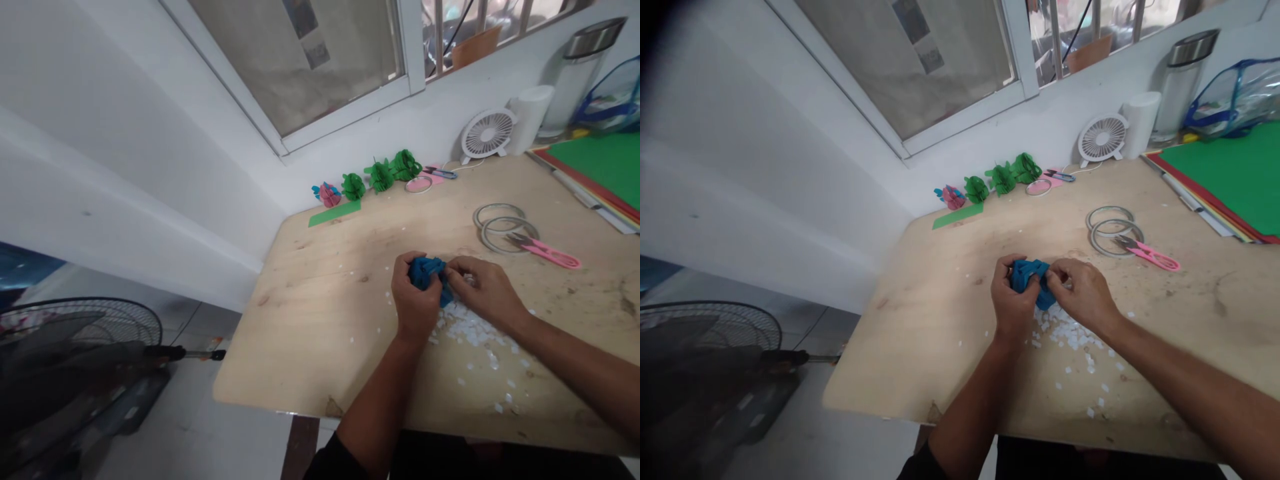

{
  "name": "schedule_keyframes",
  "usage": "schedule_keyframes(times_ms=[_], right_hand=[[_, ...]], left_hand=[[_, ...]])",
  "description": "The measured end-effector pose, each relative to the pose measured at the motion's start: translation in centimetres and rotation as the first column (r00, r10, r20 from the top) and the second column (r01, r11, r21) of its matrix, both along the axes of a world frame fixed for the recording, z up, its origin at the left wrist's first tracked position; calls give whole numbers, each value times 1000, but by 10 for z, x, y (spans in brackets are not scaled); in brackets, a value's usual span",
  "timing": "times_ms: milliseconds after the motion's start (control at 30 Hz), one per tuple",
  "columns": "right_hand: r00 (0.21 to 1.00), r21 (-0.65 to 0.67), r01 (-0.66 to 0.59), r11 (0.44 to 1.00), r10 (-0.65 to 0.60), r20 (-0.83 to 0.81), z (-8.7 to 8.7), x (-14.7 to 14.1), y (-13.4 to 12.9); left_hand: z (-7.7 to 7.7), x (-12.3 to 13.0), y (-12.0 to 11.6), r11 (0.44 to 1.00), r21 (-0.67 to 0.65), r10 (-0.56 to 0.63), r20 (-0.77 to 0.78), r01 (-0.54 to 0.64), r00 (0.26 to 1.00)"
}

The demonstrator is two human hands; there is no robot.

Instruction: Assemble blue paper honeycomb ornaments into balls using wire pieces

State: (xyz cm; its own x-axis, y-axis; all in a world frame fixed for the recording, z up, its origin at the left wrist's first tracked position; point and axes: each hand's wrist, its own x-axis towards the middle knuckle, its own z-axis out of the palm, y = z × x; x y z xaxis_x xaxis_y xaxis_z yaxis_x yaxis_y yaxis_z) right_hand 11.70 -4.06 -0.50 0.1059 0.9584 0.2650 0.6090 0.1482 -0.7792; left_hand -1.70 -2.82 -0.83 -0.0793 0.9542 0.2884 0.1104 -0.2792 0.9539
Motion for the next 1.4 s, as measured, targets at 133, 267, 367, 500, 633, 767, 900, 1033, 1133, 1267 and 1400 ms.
schedule_keyframes(times_ms=[133, 267, 367, 500, 633, 767, 900, 1033, 1133, 1267, 1400], right_hand=[[1000, 5, 25, 1000, -25, 0, 2, -1, 0], [999, -7, 45, 999, -45, -6, 1, -2, 1], [998, -32, 32, 999, -33, -47, 1, -1, 0], [995, -34, 20, 999, -23, -92, 3, -2, -2], [994, -56, 40, 998, -45, -102, 4, -4, -2], [990, -61, 78, 995, -84, -110, 3, -5, -1], [985, -67, 83, 994, -92, -148, 0, -5, 0], [985, -56, 75, 996, -82, -152, -1, -4, 0], [986, -41, 56, 998, -61, -153, -2, -3, 0], [990, -28, 45, 999, -48, -133, -3, -2, 0], [994, -21, 41, 999, -43, -103, -4, 0, 1]], left_hand=[[1, 0, -1, 1000, 18, -5, -16, 5, 1000], [1, 1, -1, 999, 32, -3, -26, 4, 1000], [0, 0, -1, 999, 42, 2, -27, 0, 1000], [-1, 0, 0, 999, 45, 10, -35, -8, 999], [-1, 1, -2, 997, 79, 8, -56, -3, 998], [-1, 2, -3, 996, 84, -2, -60, 7, 998], [0, 3, -2, 1000, 29, 1, -13, -1, 1000], [3, 1, 0, 997, -79, -4, 71, 10, 997], [6, -1, 1, 989, -147, -2, 134, 22, 991], [7, -1, 2, 981, -187, -5, 192, 41, 981], [2, -1, 4, 978, -199, -8, 236, 57, 972]])
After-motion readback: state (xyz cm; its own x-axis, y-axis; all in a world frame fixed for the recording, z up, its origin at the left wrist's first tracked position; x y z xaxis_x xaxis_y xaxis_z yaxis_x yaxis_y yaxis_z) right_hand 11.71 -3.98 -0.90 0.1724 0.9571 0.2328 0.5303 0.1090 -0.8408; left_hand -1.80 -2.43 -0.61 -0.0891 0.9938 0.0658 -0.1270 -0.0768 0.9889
